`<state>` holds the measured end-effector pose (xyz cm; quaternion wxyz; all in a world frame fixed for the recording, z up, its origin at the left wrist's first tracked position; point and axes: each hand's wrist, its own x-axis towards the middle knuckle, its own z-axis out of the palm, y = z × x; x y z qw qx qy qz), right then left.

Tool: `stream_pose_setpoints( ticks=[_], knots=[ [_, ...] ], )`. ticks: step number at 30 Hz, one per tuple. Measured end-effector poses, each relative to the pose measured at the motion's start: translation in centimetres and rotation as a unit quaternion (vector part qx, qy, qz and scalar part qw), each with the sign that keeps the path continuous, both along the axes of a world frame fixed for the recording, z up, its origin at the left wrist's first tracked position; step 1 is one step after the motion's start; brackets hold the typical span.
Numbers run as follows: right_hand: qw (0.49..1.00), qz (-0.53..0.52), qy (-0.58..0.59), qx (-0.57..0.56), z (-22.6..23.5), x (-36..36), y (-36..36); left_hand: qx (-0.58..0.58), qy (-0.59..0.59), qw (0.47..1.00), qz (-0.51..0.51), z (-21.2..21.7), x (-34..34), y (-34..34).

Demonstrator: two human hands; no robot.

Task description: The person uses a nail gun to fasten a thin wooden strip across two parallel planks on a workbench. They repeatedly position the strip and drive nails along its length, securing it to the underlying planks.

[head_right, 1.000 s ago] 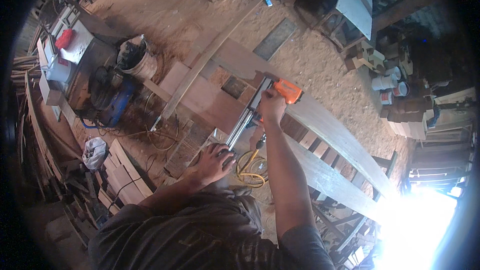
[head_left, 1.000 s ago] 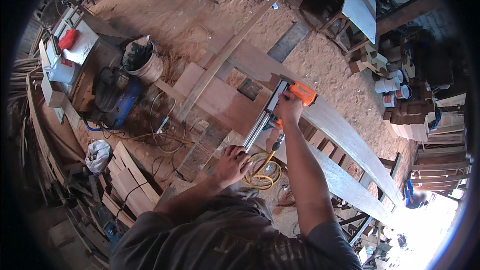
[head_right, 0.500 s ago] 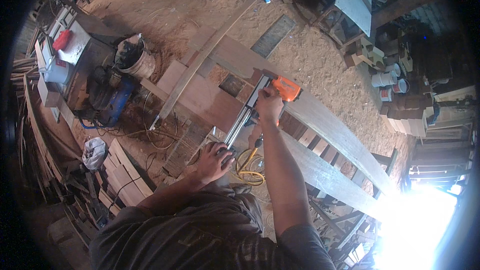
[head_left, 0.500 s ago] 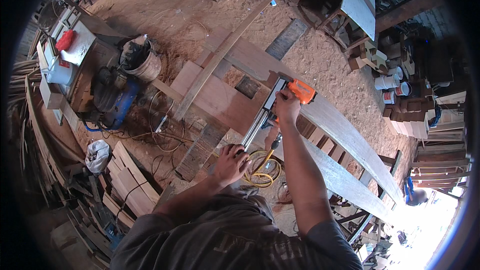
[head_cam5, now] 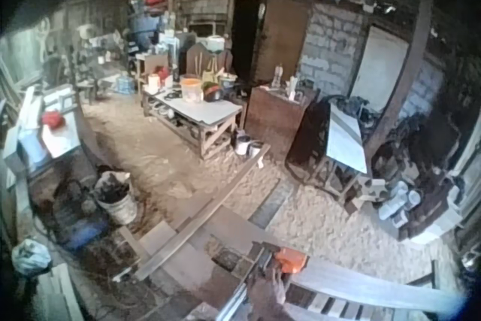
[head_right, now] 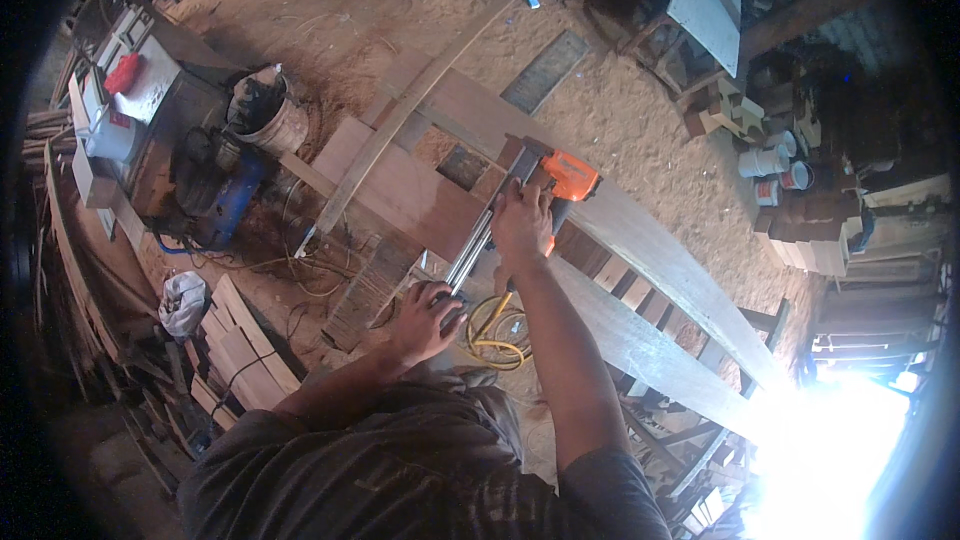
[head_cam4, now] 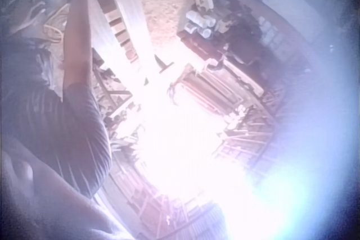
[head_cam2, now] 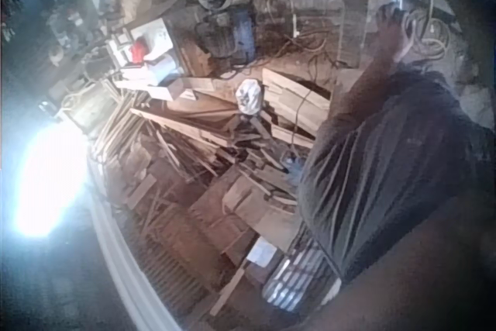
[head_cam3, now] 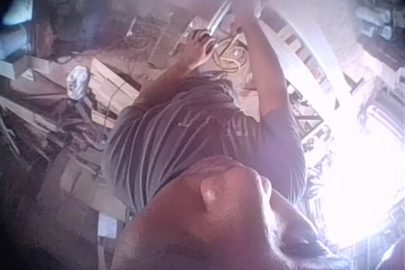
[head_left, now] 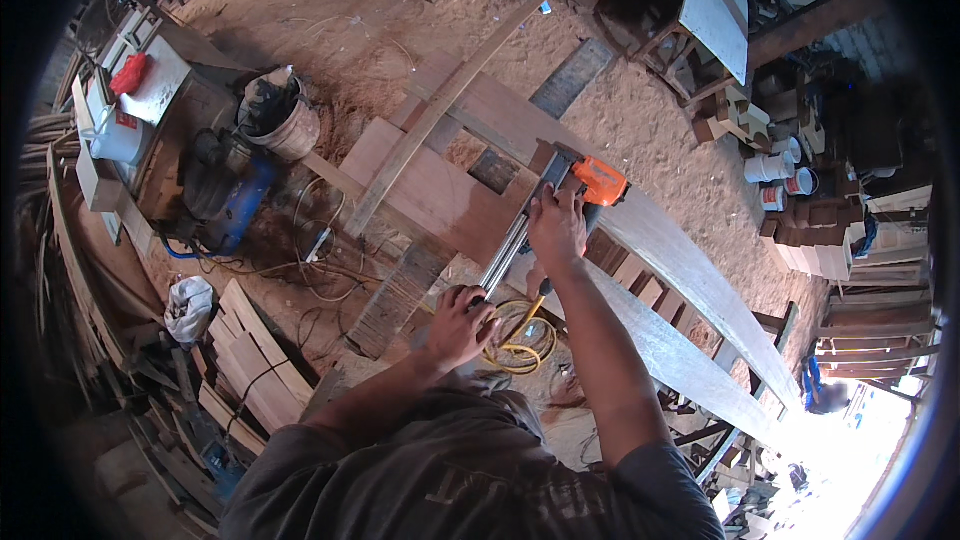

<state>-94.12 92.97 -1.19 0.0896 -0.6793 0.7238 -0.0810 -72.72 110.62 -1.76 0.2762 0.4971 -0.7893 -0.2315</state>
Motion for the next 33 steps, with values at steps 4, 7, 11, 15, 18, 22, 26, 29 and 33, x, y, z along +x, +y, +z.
stream_pose_setpoints(
  ticks=[4, 7, 11, 15, 18, 22, 26, 29, 33],
  knots=[
    [1.000, 0.006, 0.020, -0.009, -0.6, -1.0, 0.0, 0.004, 0.007, 1.000, -0.007, -0.2, 0.0, 0.1],
    [0.999, 0.017, 0.009, -0.038, 0.0, -1.5, -0.7, -0.006, 0.034, 0.999, 0.007, -0.7, 0.0, 0.0],
    [0.983, -0.111, -0.053, -0.140, -0.3, -2.3, 0.9, 0.006, 0.088, 0.994, 0.063, -0.6, 0.1, -0.3],
    [0.936, -0.229, -0.147, -0.223, -5.5, -7.6, 0.4, 0.188, 0.249, 0.937, 0.154, -0.3, -2.0, -1.0],
    [0.929, -0.302, -0.209, -0.040, -4.9, -9.5, -1.2, 0.262, 0.357, 0.873, 0.207, -1.8, -2.3, -1.6],
    [0.897, -0.308, -0.314, 0.055, -4.1, -9.0, -1.8, 0.257, 0.426, 0.834, 0.239, -4.7, -2.3, -2.6],
    [0.788, -0.300, -0.538, -0.007, -6.3, -12.5, -0.9, 0.261, 0.496, 0.793, 0.239, -1.7, -4.6, -3.4],
    [0.640, -0.276, -0.713, 0.074, 2.6, -7.5, 1.6, 0.192, 0.520, 0.781, 0.287, -1.7, -2.8, -2.7],
    [0.574, -0.295, -0.764, 0.024, 8.7, -8.0, 6.6, 0.203, 0.581, 0.746, 0.256, 1.6, -2.9, -2.6]
  ],
)
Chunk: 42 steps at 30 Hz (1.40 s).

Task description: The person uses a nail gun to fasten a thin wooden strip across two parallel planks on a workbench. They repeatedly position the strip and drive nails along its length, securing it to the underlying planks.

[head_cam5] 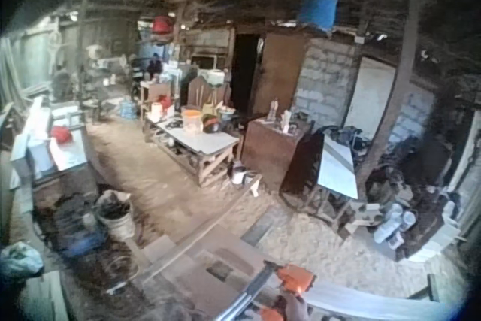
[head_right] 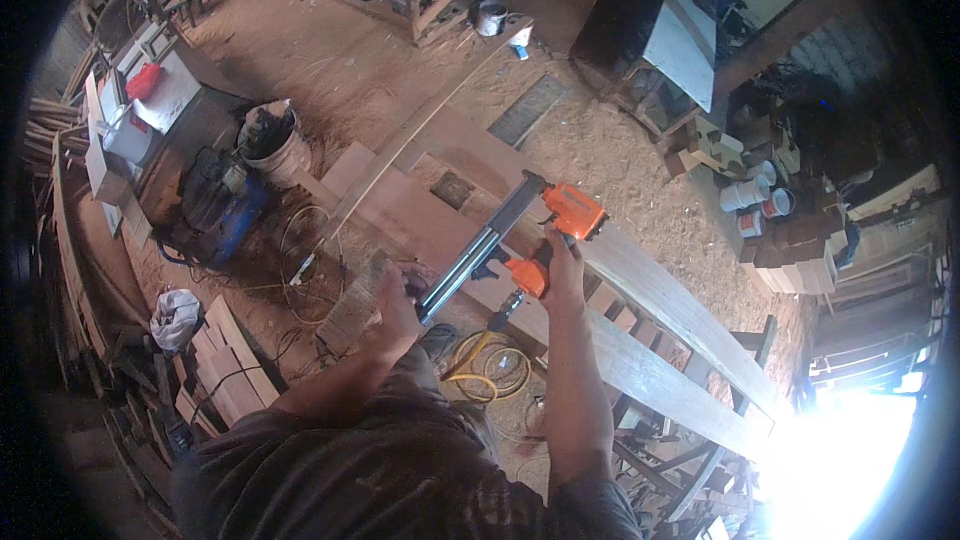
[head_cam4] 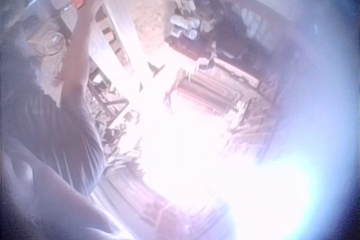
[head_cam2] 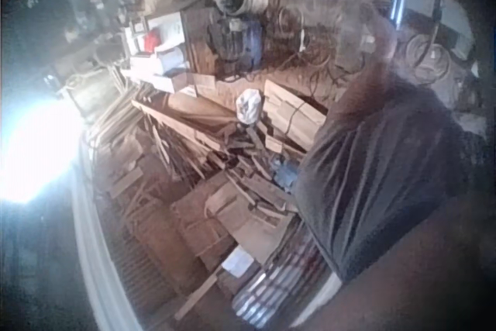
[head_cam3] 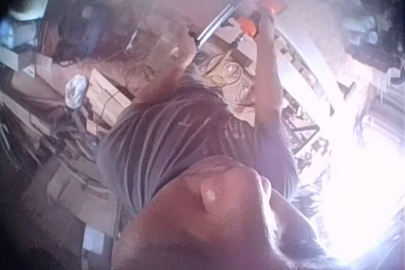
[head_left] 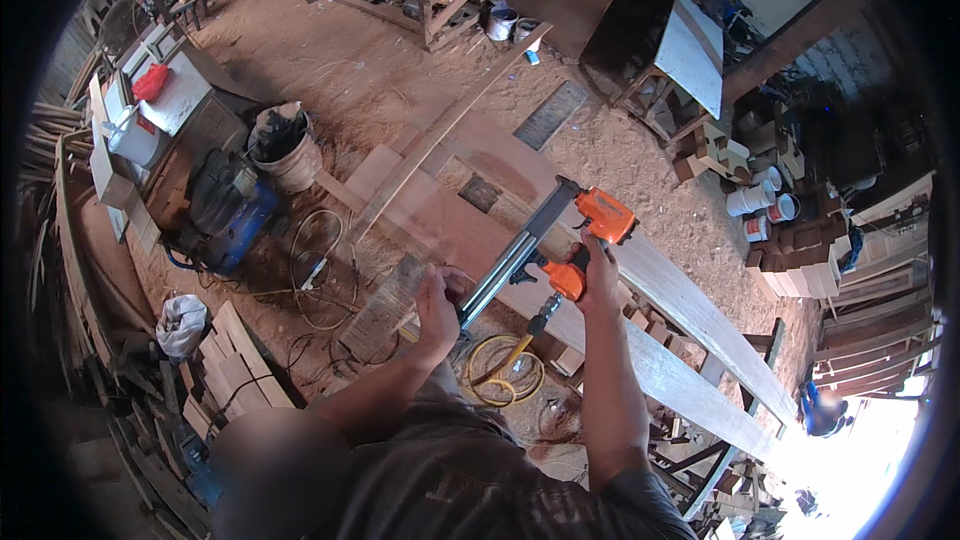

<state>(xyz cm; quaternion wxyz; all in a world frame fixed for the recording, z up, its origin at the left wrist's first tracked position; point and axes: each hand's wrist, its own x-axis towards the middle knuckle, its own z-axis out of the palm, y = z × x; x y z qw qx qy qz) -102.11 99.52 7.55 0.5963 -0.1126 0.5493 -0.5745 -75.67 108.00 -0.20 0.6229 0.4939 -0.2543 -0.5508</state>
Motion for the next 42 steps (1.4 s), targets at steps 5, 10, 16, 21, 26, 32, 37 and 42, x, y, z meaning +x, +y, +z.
stream_pose_setpoints(
  ticks=[5, 10, 16, 21, 26, 32, 37, 42],
  knots=[
    [0.997, -0.064, -0.047, -0.014, 4.8, -1.2, 5.9, -0.100, -0.035, 0.994, 0.019, 1.1, -1.4, 1.2],
    [0.992, -0.121, -0.021, -0.019, 4.6, -1.0, 14.9, -0.233, -0.137, 0.959, -0.086, 6.9, -8.8, -0.4],
    [0.970, -0.237, -0.051, -0.025, 5.5, -5.9, 23.2, -0.265, -0.136, 0.936, -0.190, 8.1, -13.1, 3.3],
    [0.958, -0.268, 0.054, -0.084, 6.8, -10.7, 32.4, -0.206, -0.356, 0.885, -0.219, 3.9, -5.9, 7.7],
    [0.953, -0.227, 0.177, -0.091, 7.1, -13.6, 38.4, -0.091, -0.432, 0.887, -0.137, 1.9, 3.9, 15.4],
    [0.953, -0.074, 0.285, -0.070, 3.4, -10.7, 42.6, -0.030, -0.494, 0.863, -0.104, 1.2, 12.0, 19.0],
    [0.936, 0.064, 0.347, -0.016, 1.6, -5.6, 44.4, -0.077, -0.605, 0.787, -0.095, 1.5, 15.3, 14.3],
    [0.932, 0.059, 0.350, 0.077, 0.6, 1.1, 43.1, -0.124, -0.583, 0.793, -0.125, 3.1, 15.0, 7.2]
  ],
)
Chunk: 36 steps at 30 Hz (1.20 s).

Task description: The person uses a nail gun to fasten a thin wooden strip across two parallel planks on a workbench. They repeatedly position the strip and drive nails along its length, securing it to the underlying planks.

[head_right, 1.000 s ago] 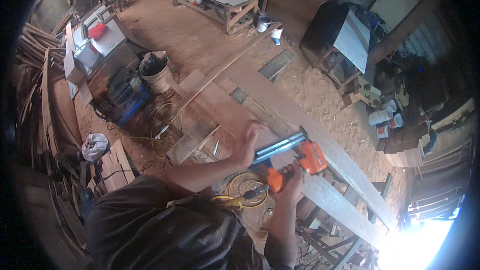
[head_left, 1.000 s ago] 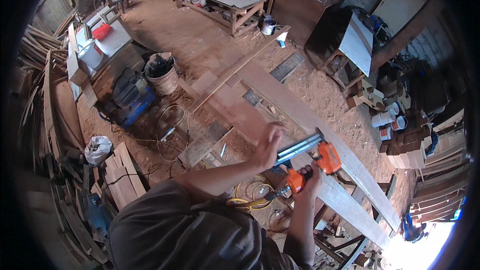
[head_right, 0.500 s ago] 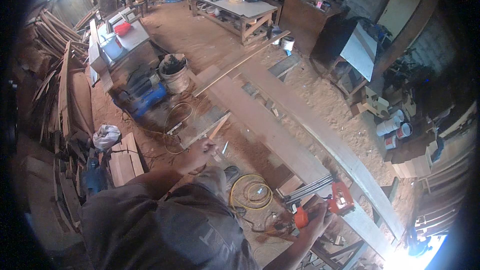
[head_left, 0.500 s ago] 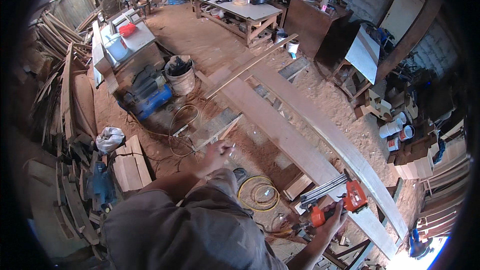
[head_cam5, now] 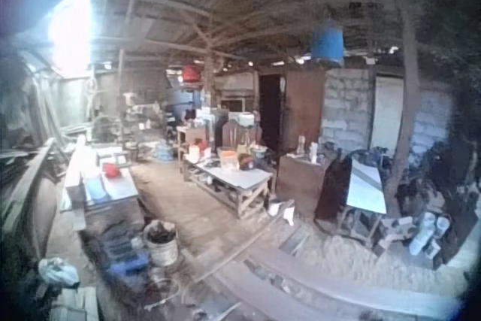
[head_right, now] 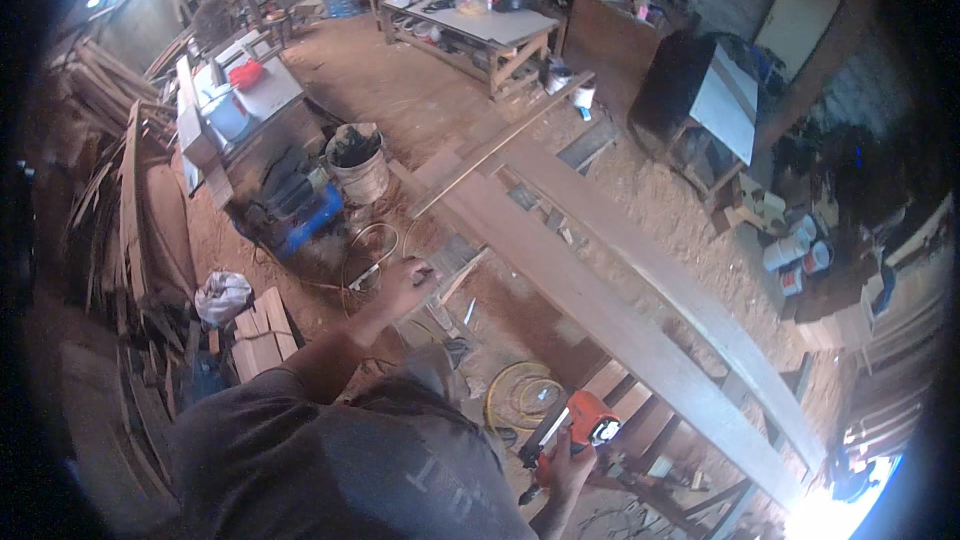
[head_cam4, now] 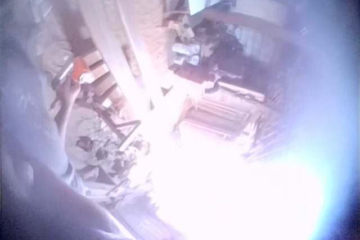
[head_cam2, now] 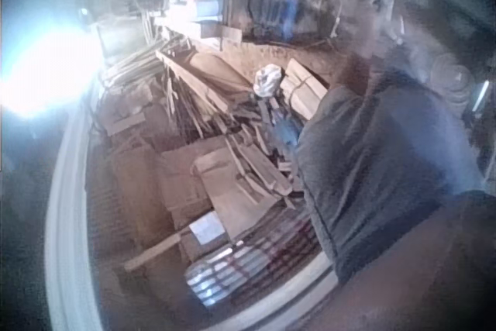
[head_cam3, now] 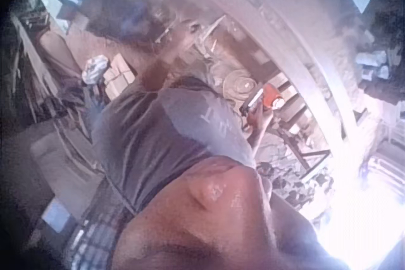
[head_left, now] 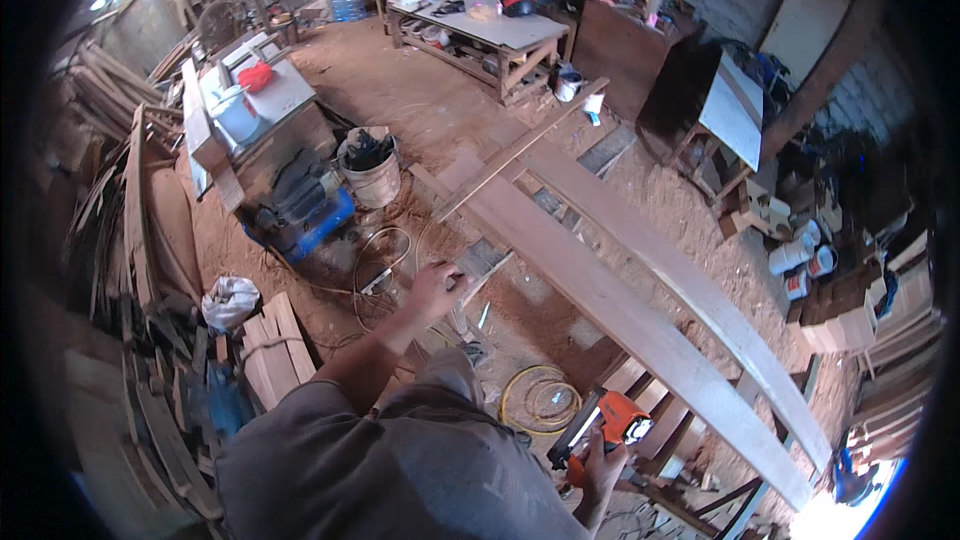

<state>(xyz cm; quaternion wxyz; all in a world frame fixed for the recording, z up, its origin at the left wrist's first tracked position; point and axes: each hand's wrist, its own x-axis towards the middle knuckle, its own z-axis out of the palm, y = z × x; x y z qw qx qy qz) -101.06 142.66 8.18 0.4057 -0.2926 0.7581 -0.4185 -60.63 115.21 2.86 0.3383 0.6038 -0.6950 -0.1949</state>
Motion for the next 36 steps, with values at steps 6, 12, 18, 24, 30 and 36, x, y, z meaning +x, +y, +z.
stream_pose_setpoints(
  ticks=[6, 12, 18, 24, 30, 36],
  knots=[
    [0.999, 0.020, 0.042, -0.009, -3.1, 5.3, -2.7, 0.039, -0.016, 0.998, -0.055, -3.6, 2.4, -5.7],
    [0.997, 0.056, -0.019, 0.048, 1.3, 10.0, -7.9, 0.046, 0.033, 0.998, -0.015, -4.9, 9.2, -8.2],
    [0.989, 0.139, 0.026, 0.039, -1.3, 9.6, -9.3, 0.013, -0.061, 0.996, 0.070, -3.1, 16.3, -3.9],
    [0.985, 0.150, 0.075, 0.037, -4.7, 11.6, -10.7, 0.018, -0.091, 0.988, 0.124, 0.7, 21.6, 0.9],
    [0.992, 0.109, 0.037, 0.042, -7.8, 13.8, -10.9, -0.023, -0.106, 0.991, 0.081, 3.1, 21.1, -3.2],
    [0.999, 0.049, -0.003, 0.015, -5.3, 17.4, -12.8, 0.022, -0.066, 0.996, -0.049, 2.9, 16.9, -12.4]
  ],
)
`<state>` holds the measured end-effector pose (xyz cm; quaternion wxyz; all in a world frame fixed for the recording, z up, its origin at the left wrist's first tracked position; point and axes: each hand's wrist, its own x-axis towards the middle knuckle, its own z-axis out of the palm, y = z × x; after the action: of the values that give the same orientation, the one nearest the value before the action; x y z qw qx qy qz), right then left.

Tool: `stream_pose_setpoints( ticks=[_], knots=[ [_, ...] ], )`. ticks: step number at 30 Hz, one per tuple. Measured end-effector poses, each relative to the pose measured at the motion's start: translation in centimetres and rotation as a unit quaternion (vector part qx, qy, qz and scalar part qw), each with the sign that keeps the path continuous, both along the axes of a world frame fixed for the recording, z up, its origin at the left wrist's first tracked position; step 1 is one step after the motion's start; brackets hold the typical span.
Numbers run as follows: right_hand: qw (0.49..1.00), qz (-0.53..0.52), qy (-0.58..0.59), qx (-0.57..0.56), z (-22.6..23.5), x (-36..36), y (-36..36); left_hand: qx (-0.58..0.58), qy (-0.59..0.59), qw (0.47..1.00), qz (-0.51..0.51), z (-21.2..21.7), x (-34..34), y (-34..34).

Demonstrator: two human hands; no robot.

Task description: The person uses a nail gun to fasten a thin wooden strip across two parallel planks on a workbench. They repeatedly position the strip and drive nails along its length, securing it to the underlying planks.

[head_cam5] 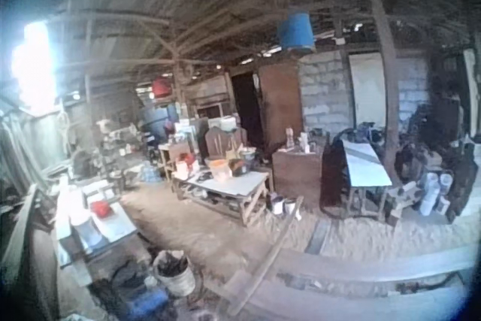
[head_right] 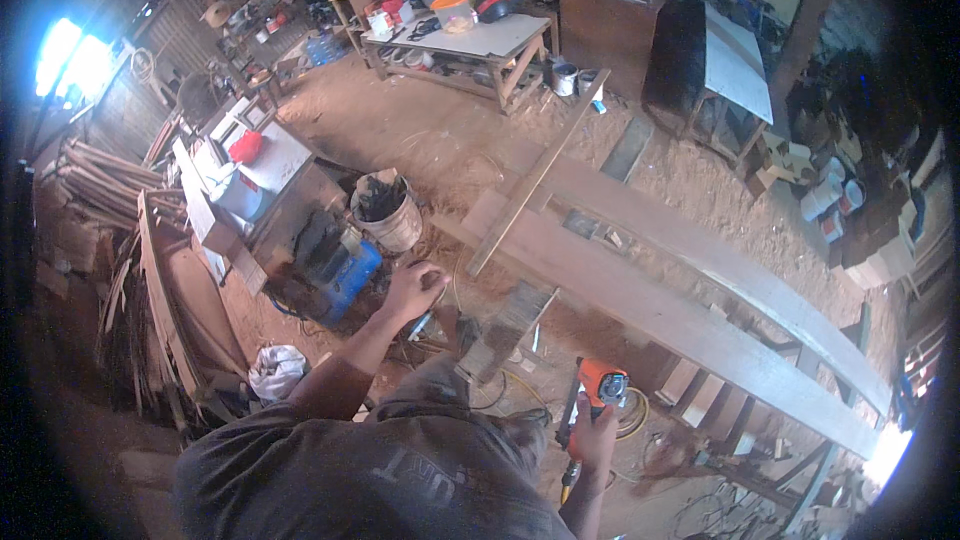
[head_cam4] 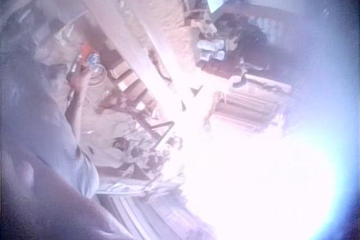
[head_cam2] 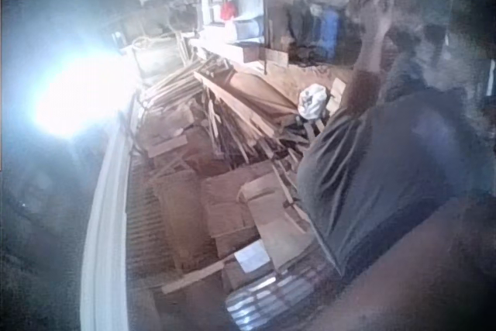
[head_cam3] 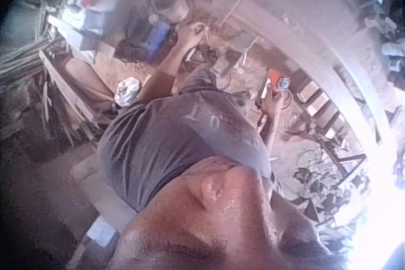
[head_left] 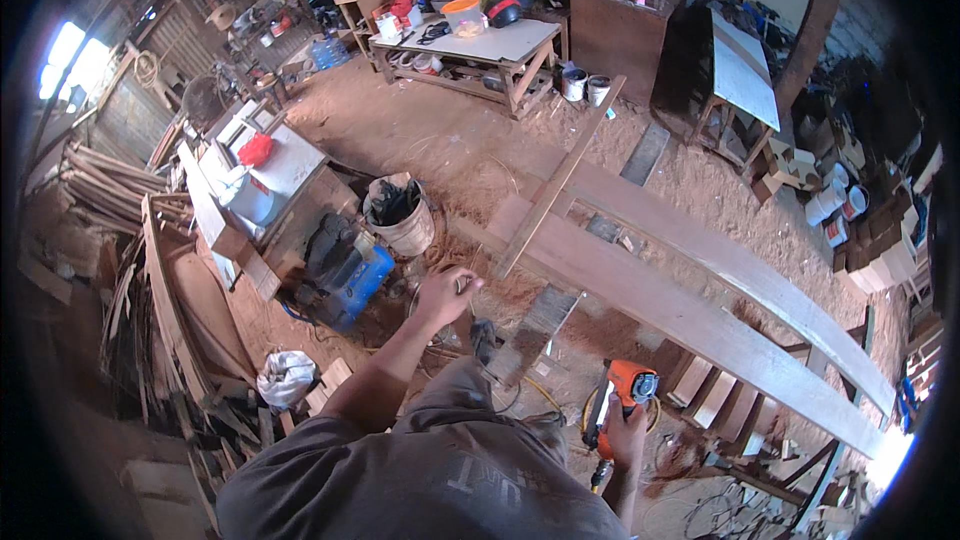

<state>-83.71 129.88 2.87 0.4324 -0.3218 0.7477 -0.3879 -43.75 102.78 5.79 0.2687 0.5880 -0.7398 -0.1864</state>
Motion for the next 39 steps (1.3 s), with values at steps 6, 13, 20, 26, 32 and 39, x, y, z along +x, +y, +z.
stream_pose_setpoints(
  ticks=[6, 13, 20, 26, 32, 39],
  knots=[
    [0.992, -0.119, 0.006, 0.034, 1.2, 3.7, -1.8, 0.045, -0.043, 0.995, -0.073, -1.9, -4.1, -12.0],
    [0.953, -0.285, 0.089, 0.056, 2.7, 11.2, -3.6, 0.140, -0.034, 0.983, -0.115, -7.3, -7.9, -25.3],
    [0.932, -0.308, 0.041, 0.189, 9.6, 17.8, -9.7, 0.020, -0.106, 0.979, -0.175, -9.2, -9.3, -27.8],
    [0.947, -0.283, 0.070, 0.136, 9.9, 20.1, -13.1, 0.224, -0.063, 0.962, -0.140, -10.3, -9.6, -28.9],
    [0.961, -0.217, 0.121, 0.123, 9.0, 19.4, -14.6, 0.120, -0.104, 0.979, -0.129, -9.5, -10.4, -29.4],
    [0.959, -0.215, 0.093, 0.159, 13.3, 22.3, -16.4, -0.017, -0.058, 0.987, -0.147, -11.9, -14.8, -38.4]
  ],
)
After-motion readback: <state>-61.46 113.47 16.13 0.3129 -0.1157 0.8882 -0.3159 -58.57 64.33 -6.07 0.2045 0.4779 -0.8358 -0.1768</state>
